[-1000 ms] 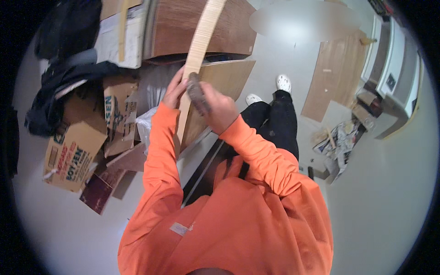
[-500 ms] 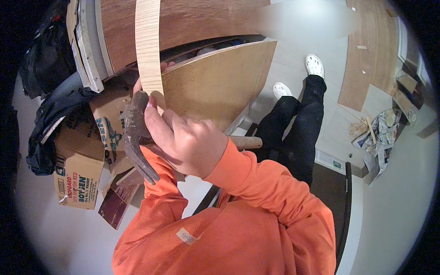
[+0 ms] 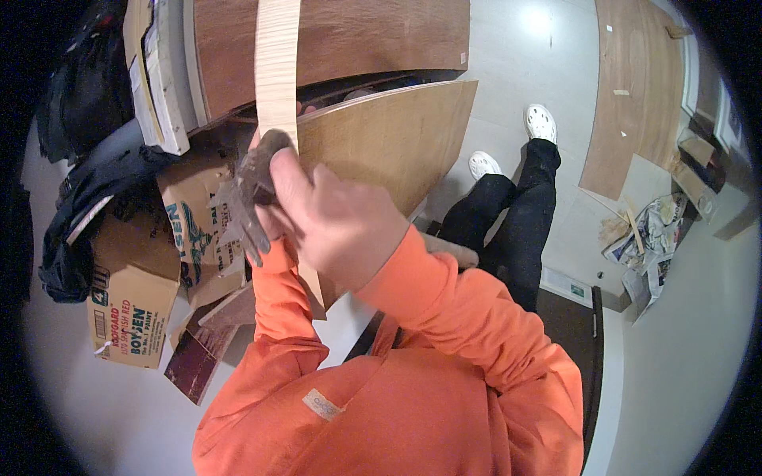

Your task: The person assembles a curved wooden furniture component by positioning a thin wooden strip along its edge and securing it with a hammer. They repeatedly align and tap the strip into place while another person works nearby.

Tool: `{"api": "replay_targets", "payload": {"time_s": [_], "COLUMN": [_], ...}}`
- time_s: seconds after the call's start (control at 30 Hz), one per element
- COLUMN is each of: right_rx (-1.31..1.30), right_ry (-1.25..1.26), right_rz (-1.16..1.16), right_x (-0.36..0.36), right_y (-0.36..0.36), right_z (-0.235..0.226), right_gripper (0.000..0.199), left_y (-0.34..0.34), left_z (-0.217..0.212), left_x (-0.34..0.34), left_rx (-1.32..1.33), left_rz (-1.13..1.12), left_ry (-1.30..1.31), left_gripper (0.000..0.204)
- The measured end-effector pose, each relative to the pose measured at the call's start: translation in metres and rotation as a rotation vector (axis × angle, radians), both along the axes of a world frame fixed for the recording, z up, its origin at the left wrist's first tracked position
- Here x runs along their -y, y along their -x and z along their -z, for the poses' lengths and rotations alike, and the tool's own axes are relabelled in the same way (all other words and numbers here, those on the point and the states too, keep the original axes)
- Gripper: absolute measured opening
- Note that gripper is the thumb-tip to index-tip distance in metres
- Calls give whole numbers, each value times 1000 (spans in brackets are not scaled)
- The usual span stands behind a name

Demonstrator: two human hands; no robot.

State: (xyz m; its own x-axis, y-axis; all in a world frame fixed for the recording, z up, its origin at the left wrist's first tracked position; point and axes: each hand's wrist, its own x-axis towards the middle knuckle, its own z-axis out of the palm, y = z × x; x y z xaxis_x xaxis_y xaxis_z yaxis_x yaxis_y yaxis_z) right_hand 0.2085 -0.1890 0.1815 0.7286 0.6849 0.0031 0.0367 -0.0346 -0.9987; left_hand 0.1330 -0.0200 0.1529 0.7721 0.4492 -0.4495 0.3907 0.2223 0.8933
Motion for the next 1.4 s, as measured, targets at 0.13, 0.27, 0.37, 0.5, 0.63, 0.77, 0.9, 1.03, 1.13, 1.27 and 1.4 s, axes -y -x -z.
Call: {"api": "replay_targets", "payload": {"time_s": [0.13, 0.27, 0.37, 0.5, 0.63, 0.77, 0.9, 1.03, 1.13, 1.27, 1.4], "right_rx": [73, -64, -57, -9, 167, 323, 342, 333, 323, 293, 285], "right_ry": [-107, 135, 148, 181, 141, 91, 195, 159, 257, 186, 172], "right_rz": [82, -47, -84, -188, -133, -88, -184, -241, -327, -406, -510], "right_x": [-6, 11, 23, 23, 19, 32, 35, 36, 44, 51, 53], "right_y": [3, 21, 47, 71, 88, 99, 104, 119, 134, 155, 173], "right_z": [8, -2, -20, -26, -18, -18, -13, -9, -9, -11, -17], "right_gripper": [38, 39, 36, 35, 32, 32, 38, 40, 40, 40, 43], "left_y": [1, 2, -2, -1, 4, 9, 8, 6, 6, 4, 5], "left_z": [-12, -23, -20, -12, -5, 1, 12, 23, 29, 29, 24], "left_x": [-4, -3, -5, -1, 6, 3, 2, 9, 18, 28, 23], "left_rx": [-66, 163, 240, 372, 386, 364, 399, 406, 396, 469, 453], "left_rz": [107, 230, 205, 271, 293, 265, 158, 156, 175, 217, 185], "left_ry": [-83, 5, 198, 246, 215, 249, 432, 467, 507, 353, 394], "left_gripper": [73, 74, 75, 71, 69, 67, 66, 63, 58, 54, 54]}}
